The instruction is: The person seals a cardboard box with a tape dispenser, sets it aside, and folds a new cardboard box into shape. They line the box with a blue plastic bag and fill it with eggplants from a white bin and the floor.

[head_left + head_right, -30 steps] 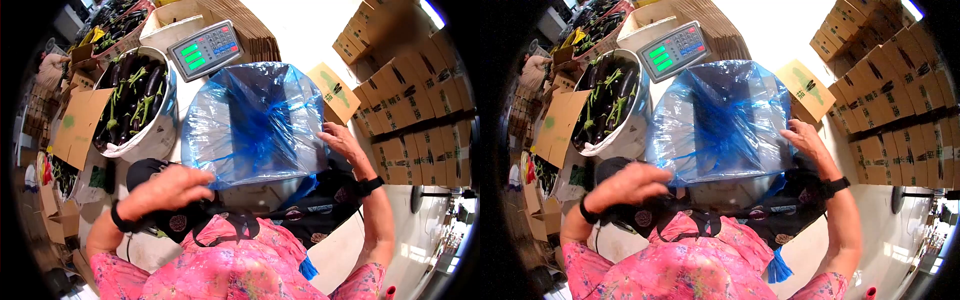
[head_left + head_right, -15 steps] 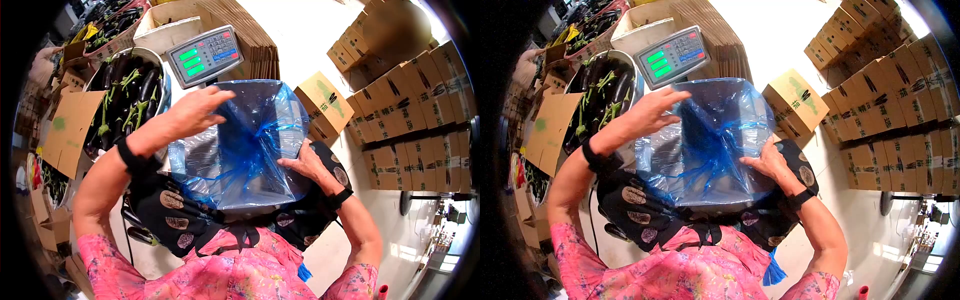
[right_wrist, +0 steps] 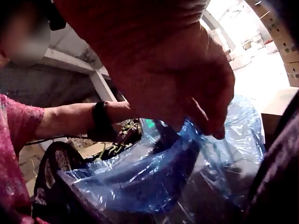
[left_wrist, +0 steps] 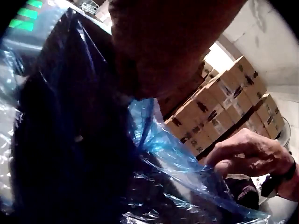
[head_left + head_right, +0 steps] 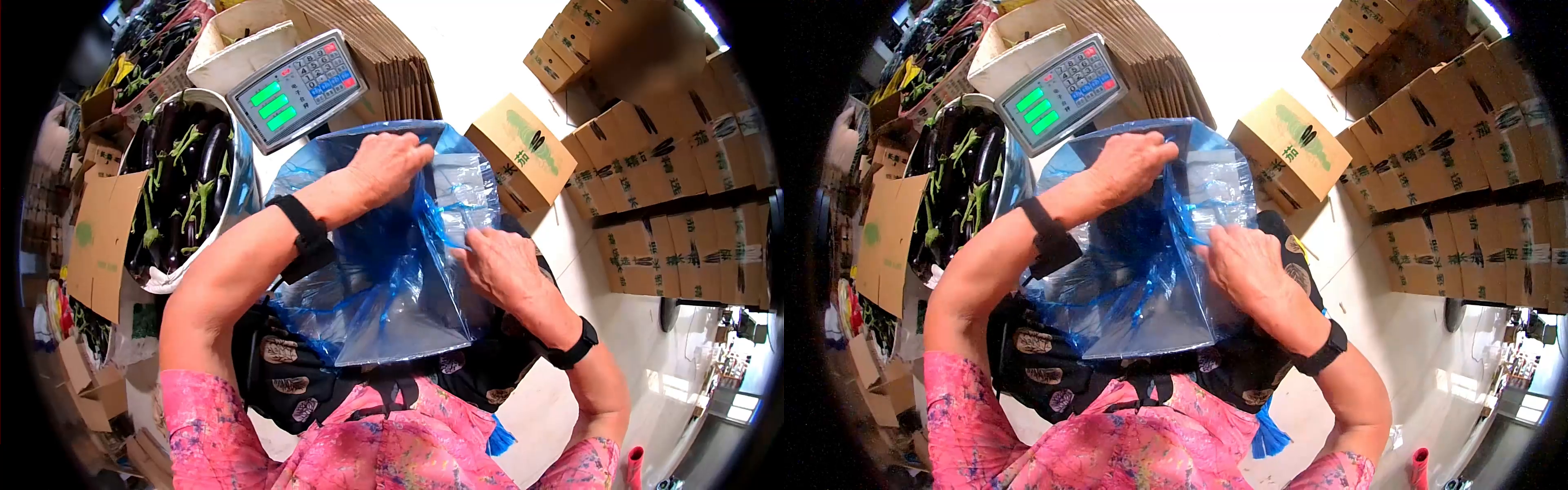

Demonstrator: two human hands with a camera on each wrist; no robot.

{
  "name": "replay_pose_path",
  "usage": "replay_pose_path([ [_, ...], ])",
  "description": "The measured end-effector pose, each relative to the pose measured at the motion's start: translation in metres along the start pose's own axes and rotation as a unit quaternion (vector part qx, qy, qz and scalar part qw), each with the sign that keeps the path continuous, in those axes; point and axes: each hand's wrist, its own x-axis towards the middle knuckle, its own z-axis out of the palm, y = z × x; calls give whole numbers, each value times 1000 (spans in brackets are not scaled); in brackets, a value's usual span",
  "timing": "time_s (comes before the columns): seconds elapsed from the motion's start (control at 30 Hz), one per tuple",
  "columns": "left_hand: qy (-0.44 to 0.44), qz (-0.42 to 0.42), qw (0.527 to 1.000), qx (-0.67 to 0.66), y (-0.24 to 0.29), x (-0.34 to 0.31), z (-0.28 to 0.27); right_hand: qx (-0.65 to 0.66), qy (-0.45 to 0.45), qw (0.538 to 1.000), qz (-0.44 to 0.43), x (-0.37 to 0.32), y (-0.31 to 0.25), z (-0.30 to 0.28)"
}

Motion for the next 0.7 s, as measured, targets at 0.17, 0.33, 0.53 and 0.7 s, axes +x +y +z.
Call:
replay_pose_path([
  [0.17,39,-17,998,-42,-4,2,-30,18,-98,993,-70,42,-10,50],
  [0.33,18,-23,995,-96,-21,-9,-41,64,-197,968,-142,-1,-16,40],
  [0.53,48,-8,963,-265,-39,-47,-71,18,10,1000,6,10,7,11],
  [0.7,-27,-256,930,-262,-103,-131,-81,5,-113,993,12,38,7,45],
])
